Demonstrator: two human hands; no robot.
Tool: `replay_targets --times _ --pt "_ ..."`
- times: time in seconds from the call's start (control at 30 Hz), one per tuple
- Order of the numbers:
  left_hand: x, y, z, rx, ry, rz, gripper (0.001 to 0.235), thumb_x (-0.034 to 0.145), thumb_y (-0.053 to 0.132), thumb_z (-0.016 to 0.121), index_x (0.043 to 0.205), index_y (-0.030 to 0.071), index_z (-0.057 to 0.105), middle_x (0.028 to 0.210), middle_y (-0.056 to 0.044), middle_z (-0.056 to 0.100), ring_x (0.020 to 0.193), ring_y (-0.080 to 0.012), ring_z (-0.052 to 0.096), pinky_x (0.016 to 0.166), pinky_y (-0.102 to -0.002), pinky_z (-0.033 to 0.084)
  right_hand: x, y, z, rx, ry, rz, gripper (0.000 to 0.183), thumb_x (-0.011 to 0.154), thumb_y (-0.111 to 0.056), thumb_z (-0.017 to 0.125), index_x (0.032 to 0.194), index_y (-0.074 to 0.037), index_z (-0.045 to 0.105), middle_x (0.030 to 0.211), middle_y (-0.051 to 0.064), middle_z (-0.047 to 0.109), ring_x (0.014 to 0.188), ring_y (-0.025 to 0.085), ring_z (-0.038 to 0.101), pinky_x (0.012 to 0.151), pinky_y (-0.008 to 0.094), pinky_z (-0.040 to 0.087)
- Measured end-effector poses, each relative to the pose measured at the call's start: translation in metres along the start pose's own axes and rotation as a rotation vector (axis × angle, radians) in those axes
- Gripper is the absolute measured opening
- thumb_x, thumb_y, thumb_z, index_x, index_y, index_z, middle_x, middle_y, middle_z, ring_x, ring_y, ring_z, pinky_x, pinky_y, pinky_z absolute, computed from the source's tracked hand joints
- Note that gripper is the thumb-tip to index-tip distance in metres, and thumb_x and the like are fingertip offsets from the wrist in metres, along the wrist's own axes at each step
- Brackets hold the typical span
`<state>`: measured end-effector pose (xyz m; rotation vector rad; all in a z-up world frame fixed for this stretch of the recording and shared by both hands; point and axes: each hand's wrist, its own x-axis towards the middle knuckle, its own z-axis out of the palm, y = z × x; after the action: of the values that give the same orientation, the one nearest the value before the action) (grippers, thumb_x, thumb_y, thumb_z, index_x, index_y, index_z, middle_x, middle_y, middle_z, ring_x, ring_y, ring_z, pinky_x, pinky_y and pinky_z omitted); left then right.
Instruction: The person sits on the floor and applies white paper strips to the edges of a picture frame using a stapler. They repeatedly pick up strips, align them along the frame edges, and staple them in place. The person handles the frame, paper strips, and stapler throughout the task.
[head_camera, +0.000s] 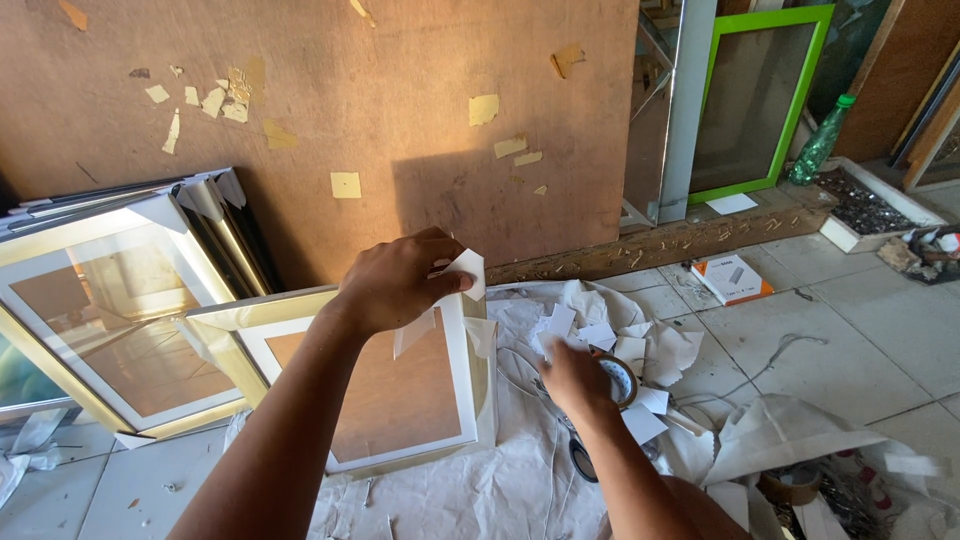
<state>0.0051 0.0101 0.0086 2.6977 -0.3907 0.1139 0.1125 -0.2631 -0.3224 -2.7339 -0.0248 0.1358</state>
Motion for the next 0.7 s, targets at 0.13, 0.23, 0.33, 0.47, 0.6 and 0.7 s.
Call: replay_targets --times 0.13,0.23,0.33,0.47,0.6,0.7 --pt "0.000 -0.002 0.002 0.020 -0.001 0.007 0.033 0.108 0.040 0.069 0.134 0.021 0.078 0.145 -0.003 0.076 0.132 -0.0370 0.073 0.113 -0.062 0.054 -0.012 0.022 0.025 -0.171 -0.132 0.035 0.024 0.100 -0.018 0.068 0.115 -0.011 0.085 0.102 0.018 0.083 0.099 0.043 0.085 0.082 0.061 0.067" --pt "-0.005 0.002 -0.001 0.025 -0.015 -0.012 0.033 0.109 0.039 0.068 0.134 0.021 0.078 0.144 -0.003 0.076 0.133 -0.0353 0.073 0.114 -0.061 0.054 -0.005 0.023 0.041 -0.220 -0.050 -0.071 0.031 0.098 -0.011 0.070 0.127 -0.005 0.079 0.104 0.025 0.080 0.097 0.045 0.084 0.078 0.064 0.066" --pt "-0.014 0.009 -0.006 0.030 -0.016 -0.014 0.033 0.110 0.038 0.068 0.135 0.019 0.079 0.144 -0.005 0.076 0.133 -0.0356 0.074 0.113 -0.061 0.055 -0.023 0.002 0.026 -0.293 -0.141 -0.012 0.022 0.097 -0.013 0.071 0.109 -0.009 0.088 0.103 0.018 0.083 0.102 0.039 0.084 0.086 0.061 0.066" --pt "-0.019 0.012 -0.005 0.031 0.002 0.016 0.034 0.109 0.037 0.069 0.135 0.018 0.078 0.142 -0.005 0.077 0.131 -0.0356 0.075 0.112 -0.061 0.056 -0.052 -0.023 -0.027 -0.009 -0.072 0.046 0.028 0.105 -0.026 0.069 0.125 -0.011 0.082 0.107 0.018 0.084 0.096 0.036 0.085 0.080 0.053 0.069" --pt "-0.024 0.015 -0.005 0.029 0.015 0.031 0.032 0.110 0.035 0.069 0.133 0.016 0.079 0.140 -0.006 0.078 0.128 -0.0359 0.076 0.111 -0.060 0.057 -0.076 -0.059 -0.074 0.501 0.099 0.104 0.051 0.117 -0.042 0.050 0.153 -0.011 0.067 0.135 0.021 0.081 0.120 0.042 0.080 0.098 0.058 0.066" --pt "-0.031 0.019 -0.002 0.035 0.031 0.049 0.032 0.109 0.035 0.070 0.132 0.015 0.080 0.139 -0.007 0.078 0.125 -0.0365 0.077 0.110 -0.061 0.058 -0.086 -0.086 -0.118 1.239 0.162 0.092 0.059 0.108 -0.016 0.043 0.163 0.004 0.041 0.116 0.012 0.055 0.084 0.019 0.066 0.078 0.038 0.070"
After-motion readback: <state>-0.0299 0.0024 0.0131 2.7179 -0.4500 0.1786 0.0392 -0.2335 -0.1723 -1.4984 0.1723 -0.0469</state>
